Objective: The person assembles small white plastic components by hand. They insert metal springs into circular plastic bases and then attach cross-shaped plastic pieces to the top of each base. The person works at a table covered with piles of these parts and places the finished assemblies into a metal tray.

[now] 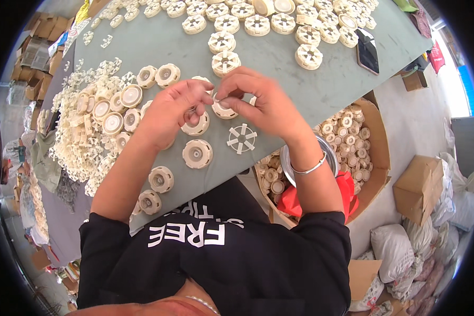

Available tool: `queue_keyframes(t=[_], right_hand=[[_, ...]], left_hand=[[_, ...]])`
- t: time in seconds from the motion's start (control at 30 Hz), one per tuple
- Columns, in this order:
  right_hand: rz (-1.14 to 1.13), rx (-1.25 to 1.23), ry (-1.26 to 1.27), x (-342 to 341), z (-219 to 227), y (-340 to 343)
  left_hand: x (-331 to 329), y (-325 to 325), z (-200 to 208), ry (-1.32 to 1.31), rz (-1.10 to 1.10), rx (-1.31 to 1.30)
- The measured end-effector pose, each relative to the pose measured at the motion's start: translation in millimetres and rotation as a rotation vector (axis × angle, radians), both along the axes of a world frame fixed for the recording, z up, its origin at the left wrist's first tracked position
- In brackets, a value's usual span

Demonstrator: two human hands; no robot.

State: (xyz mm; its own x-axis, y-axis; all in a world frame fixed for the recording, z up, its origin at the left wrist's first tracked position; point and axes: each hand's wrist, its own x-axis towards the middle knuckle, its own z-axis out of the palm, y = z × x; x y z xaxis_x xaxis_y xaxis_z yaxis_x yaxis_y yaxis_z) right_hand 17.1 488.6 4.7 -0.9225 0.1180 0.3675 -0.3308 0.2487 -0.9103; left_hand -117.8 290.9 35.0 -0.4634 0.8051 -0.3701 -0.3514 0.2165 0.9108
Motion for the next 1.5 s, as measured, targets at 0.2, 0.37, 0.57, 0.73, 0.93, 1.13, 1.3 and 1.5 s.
queue_keyframes(t=[0.2,0.37,0.57,0.73,0.93,1.13,1.3,1.5], right_hand=[[-0.206,0.683,0.141,-9,-19,0],[-0.234,0.373,0.021,4,1,4],[-0.086,0.196,0.076,14,13,-10],[-0.329,0.222,0.043,40,4,6],[-0.438,0.748,-0.076,59,-5,16],[-0.458,0.812,-0.054,67,10,1],[-0.294,0.758,-0.184,79,-17,-52],[-0.289,0.747,-0.149,111,-13,-37]], left_hand=[[3,-6,4,-0.299,0.153,0.184],[6,-11,3,-0.187,0.122,0.188],[26,4,12,-0.049,-0.094,0.211],[59,8,19,0.173,0.062,0.191],[138,-38,-33,0.019,-0.213,0.009],[119,-30,-16,0.546,-0.039,0.062],[84,8,1,0.795,0.132,-0.001],[87,68,-42,1.1,0.008,-0.101]])
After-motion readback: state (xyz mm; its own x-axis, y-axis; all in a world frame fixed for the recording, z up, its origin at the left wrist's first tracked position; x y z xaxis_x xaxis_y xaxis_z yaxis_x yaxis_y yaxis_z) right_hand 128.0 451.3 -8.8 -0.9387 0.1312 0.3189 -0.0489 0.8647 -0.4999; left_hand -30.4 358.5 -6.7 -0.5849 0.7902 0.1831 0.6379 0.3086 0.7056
